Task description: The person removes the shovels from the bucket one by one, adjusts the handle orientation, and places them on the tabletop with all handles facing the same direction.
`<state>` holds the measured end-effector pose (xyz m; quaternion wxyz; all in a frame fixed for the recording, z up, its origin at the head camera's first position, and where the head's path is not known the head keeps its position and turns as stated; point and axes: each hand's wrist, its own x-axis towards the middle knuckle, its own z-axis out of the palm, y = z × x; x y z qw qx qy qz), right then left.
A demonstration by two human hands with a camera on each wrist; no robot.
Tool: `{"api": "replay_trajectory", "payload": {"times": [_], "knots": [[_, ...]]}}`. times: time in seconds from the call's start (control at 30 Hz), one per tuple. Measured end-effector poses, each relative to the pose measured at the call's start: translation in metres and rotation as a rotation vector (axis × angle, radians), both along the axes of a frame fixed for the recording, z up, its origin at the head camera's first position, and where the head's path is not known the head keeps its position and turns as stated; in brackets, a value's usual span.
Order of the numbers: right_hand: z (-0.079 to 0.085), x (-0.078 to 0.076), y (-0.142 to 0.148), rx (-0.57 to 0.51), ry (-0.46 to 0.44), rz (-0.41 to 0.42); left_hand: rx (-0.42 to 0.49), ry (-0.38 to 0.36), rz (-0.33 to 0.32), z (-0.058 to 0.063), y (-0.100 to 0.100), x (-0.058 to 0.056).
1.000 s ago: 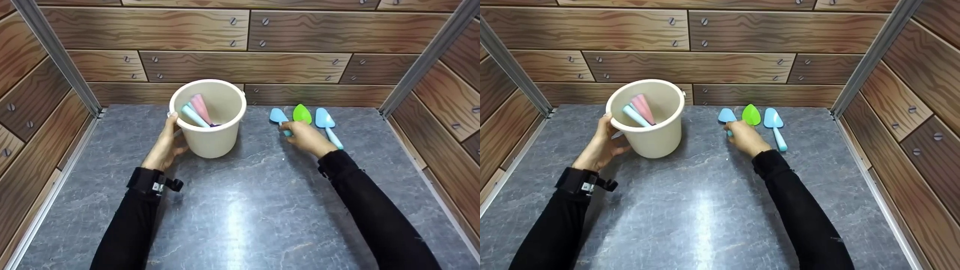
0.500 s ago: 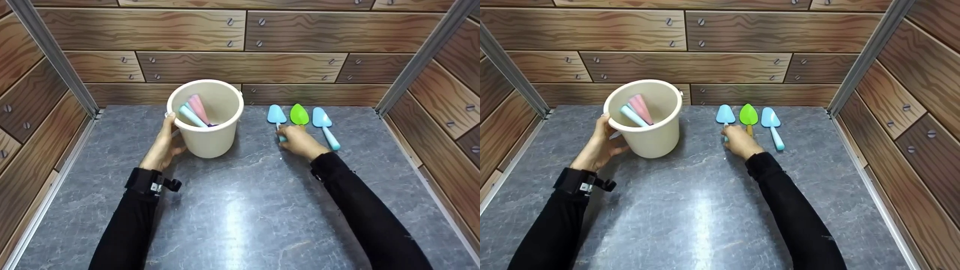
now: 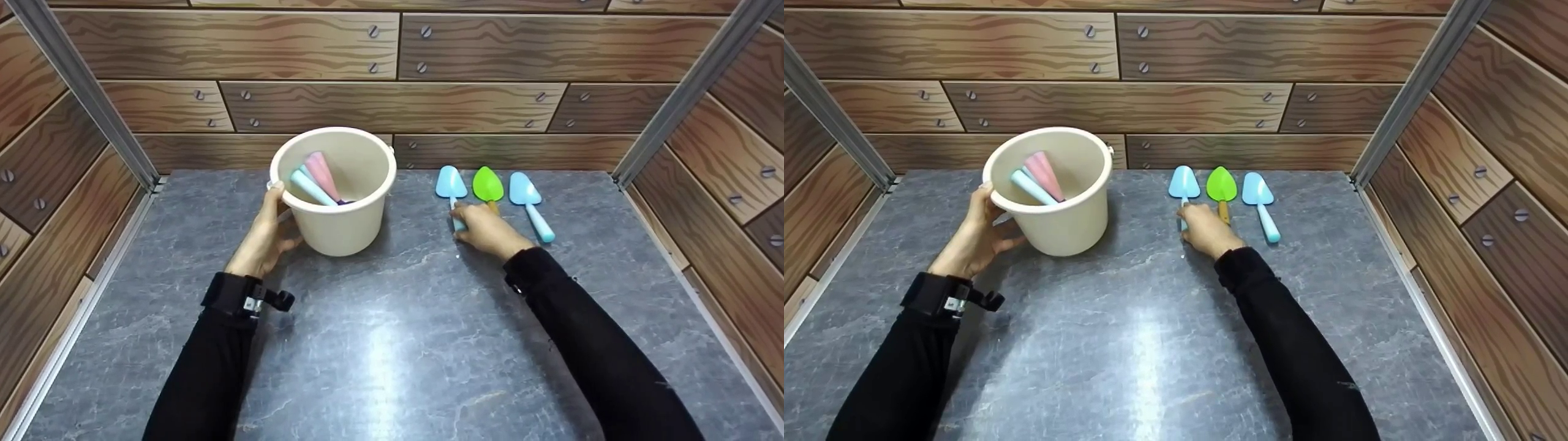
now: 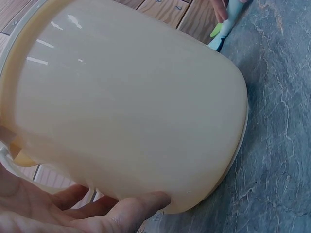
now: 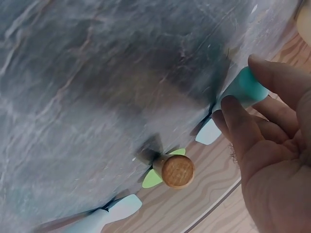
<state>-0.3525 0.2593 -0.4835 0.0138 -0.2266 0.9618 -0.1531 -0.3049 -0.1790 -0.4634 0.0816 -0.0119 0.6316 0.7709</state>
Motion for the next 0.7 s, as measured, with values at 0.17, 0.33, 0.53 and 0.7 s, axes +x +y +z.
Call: {"api": "replay_trajectory", "payload": {"times": [0.17,0.33,0.53,0.7], "knots": [[-0.045,-0.038,0.022,0.008,0.039,-0.016,0.008,-0.002,-0.005,0.0,0.0,0.0],[-0.078,-0.068,0.038,-0.005,0.049,-0.003,0.006,-0.005,-0.012,-0.001,0.0,0.0],[-0.033,-0.036,0.021,0.011,0.035,-0.014,0.005,-0.01,-0.001,0.0,0.001,-0.001],[0.016,-0.006,-0.002,-0.04,-0.067,-0.048,0.008,-0.011,-0.002,0.0,0.0,-0.001]]}}
